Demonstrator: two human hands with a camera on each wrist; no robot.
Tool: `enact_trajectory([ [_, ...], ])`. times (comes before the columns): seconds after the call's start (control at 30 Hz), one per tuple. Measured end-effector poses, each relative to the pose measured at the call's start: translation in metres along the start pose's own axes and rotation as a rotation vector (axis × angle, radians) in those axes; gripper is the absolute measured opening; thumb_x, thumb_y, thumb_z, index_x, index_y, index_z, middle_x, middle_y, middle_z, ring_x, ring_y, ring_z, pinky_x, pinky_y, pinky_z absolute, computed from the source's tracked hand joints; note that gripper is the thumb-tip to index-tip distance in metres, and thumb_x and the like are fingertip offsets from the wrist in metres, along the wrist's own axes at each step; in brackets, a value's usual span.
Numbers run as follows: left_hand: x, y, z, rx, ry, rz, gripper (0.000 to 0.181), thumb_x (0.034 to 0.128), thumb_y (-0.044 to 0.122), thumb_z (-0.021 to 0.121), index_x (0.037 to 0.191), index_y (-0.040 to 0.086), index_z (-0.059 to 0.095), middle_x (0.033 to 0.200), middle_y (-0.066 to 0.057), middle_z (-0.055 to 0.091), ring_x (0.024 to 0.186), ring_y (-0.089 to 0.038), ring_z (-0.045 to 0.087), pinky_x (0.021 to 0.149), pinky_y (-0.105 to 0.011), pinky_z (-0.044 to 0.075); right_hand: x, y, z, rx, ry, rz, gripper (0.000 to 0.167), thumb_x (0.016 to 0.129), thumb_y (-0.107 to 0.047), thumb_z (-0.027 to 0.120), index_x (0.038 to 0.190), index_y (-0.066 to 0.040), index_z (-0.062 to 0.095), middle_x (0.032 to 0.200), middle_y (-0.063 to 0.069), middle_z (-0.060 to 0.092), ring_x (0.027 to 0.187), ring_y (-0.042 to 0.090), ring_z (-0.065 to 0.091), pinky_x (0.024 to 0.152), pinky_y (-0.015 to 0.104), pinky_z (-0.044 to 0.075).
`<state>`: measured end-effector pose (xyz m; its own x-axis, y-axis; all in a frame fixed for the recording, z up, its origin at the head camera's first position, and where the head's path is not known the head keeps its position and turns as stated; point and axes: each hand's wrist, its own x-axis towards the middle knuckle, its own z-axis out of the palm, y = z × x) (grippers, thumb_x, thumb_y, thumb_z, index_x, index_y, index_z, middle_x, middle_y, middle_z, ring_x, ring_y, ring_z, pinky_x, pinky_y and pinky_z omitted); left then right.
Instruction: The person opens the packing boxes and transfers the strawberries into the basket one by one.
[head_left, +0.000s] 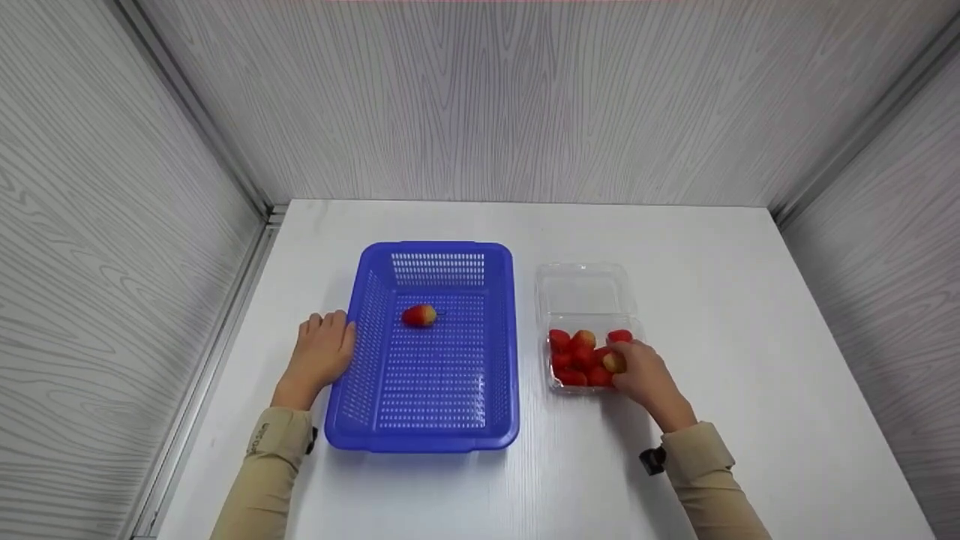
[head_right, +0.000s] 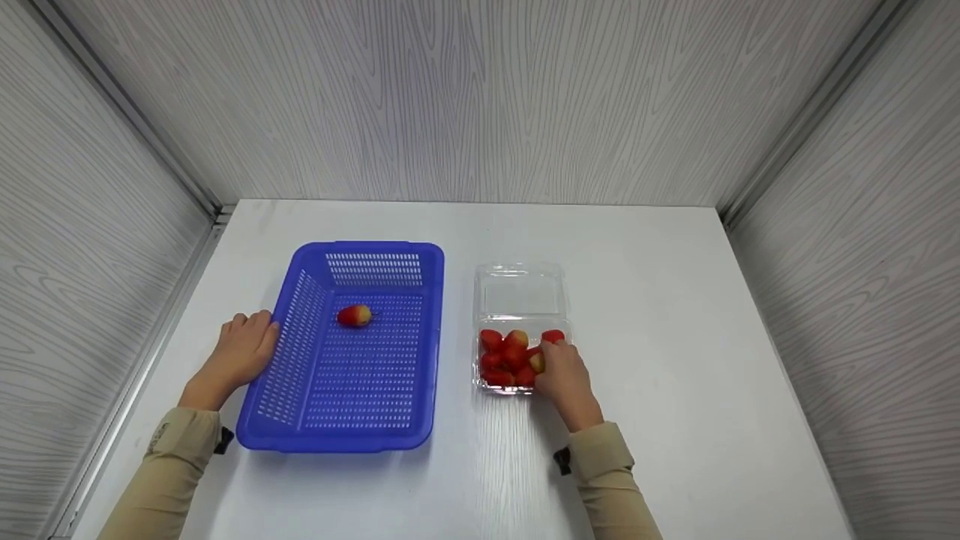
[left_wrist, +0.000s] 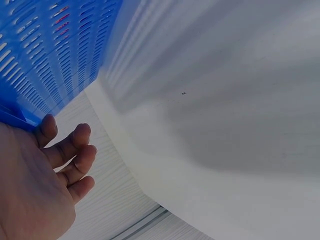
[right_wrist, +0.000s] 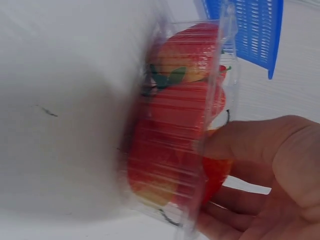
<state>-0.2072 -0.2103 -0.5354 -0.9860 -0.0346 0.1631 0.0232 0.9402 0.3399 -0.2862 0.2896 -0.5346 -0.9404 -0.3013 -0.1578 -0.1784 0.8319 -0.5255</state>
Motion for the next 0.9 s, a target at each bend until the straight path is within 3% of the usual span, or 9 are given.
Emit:
enact_trajectory([
  [0.23,0.0023,-0.0001,-0.0002,0.026,-0.007,-0.021,0.028,0.1042,0.022,0.036,0.097,-0.003,0.048,0.09,-0.021,0.051,0.087,-0.039,0.041,0.084,-0.054,0.03,0.0031,0.0053,0.0049,-0.023,0.088,-0.031,0.04,0.08,0.01,0.063,0.12,0.008,0.063,0.117,0.026,0.062,0.108,0.041,0.056,0.098,0.056,0.043],
  [0.43,0.0026,0.0006,-0.0007,0.053,-0.027,-0.033,0.03,0.1043,0.023,0.036,0.099,-0.004,0.048,0.092,-0.021,0.05,0.089,-0.04,0.043,0.081,-0.055,0.03,0.0026,0.0071,0.0039,-0.008,0.106,-0.042,0.037,0.083,0.006,0.063,0.12,0.007,0.063,0.118,0.026,0.062,0.109,0.041,0.057,0.098,0.056,0.043],
  [0.9,0.0011,0.0022,-0.0002,0.085,0.015,-0.008,0.028,0.1028,0.021,0.038,0.092,-0.003,0.048,0.085,-0.019,0.046,0.081,-0.038,0.042,0.074,-0.051,0.032,0.0011,0.0082,0.0042,0.012,0.202,-0.112,0.034,0.084,0.004,0.069,0.117,0.007,0.065,0.112,0.026,0.067,0.106,0.043,0.061,0.095,0.055,0.046],
])
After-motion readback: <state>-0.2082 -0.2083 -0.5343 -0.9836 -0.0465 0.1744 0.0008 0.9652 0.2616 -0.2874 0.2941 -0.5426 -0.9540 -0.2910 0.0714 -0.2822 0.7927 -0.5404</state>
